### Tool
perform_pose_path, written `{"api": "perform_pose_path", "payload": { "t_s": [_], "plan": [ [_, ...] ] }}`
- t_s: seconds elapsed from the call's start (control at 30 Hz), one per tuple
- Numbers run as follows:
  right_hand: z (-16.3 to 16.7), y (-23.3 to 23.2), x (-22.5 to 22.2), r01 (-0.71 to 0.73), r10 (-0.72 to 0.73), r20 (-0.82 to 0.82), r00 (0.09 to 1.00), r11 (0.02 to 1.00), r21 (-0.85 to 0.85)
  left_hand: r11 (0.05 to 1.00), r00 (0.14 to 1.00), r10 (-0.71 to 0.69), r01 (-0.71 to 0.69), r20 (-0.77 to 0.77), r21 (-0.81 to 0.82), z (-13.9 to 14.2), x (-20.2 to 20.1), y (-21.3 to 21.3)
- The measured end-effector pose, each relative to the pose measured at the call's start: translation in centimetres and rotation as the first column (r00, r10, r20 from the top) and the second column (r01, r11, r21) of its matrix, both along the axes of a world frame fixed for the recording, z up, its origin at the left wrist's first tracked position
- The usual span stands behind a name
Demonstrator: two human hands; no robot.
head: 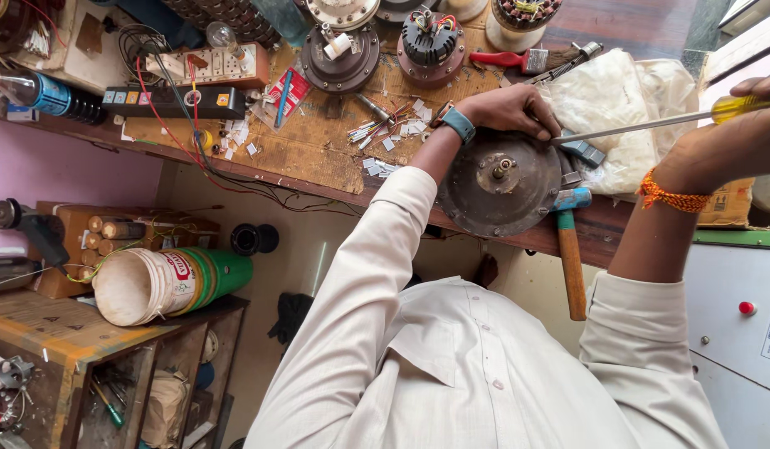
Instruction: The person works on a circular metal electrical component on a cluttered workbench. They use a hammer to tap the component, a screwdriver to adjust parts, and pliers to manipulate small pieces. The person repeatedly repositions the component and uses different tools to complete the repair.
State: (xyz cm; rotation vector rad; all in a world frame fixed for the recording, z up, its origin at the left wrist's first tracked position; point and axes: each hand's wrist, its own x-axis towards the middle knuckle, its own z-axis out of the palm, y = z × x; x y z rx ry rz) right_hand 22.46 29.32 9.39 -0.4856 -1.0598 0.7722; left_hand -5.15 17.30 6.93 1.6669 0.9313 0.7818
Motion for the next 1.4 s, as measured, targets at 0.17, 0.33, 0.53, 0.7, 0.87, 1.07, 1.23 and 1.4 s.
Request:
{"api": "perform_pose_path", "payload": {
  "t_s": [0.17, 0.33, 0.53, 0.7, 0.87, 1.07, 1.23, 1.4],
  "plan": [
    [-0.6, -0.6, -0.5, 0.222, -0.214, 0.181, 0.96, 0.975, -0.026, 1.0, 1.0, -0.009, 0.01, -0.011, 0.023, 0.4, 0.2, -0.1],
    [2.4, -3.8, -2.5, 0.142, -0.168, 0.217, 0.962, 0.981, 0.13, 0.999, 1.0, 0.009, -0.008, -0.012, 0.043, 0.6, 0.3, -0.4],
    [5.6, -6.1, -5.4, 0.201, -0.287, 0.312, 0.906, 0.939, 0.278, 0.99, 0.998, 0.031, -0.023, -0.06, 0.136, -0.1, 0.2, -0.2],
    [6.7, -6.3, -6.2, -0.083, -0.094, 0.476, 0.875, 0.937, 0.338, 0.885, 0.927, 0.363, -0.309, -0.099, 0.349, 1.5, 0.4, -2.9],
    [15.2, -2.7, -5.1, -0.7, 0.455, 0.824, 0.339, 0.707, -0.103, 0.829, 0.902, 0.423, -0.424, 0.085, 0.365, 5.1, 1.2, -13.2],
    [18.2, -0.4, -11.6, -0.814, 0.615, 0.675, -0.408, -0.58, 0.036, 0.735, 0.768, 0.639, -0.623, 0.032, 0.267, 5.2, 6.3, -16.4],
    [11.5, -1.3, -9.5, -0.979, 0.945, 0.325, -0.029, -0.093, 0.182, 0.623, 0.657, 0.754, -0.7, -0.03, 0.348, 3.4, 7.5, -16.0],
    [8.0, -2.7, -4.5, -0.919, 0.894, 0.214, 0.393, 0.379, 0.107, 0.519, 0.569, 0.822, -0.766, 0.025, 0.379, 2.4, 8.2, -15.9]
  ]
}}
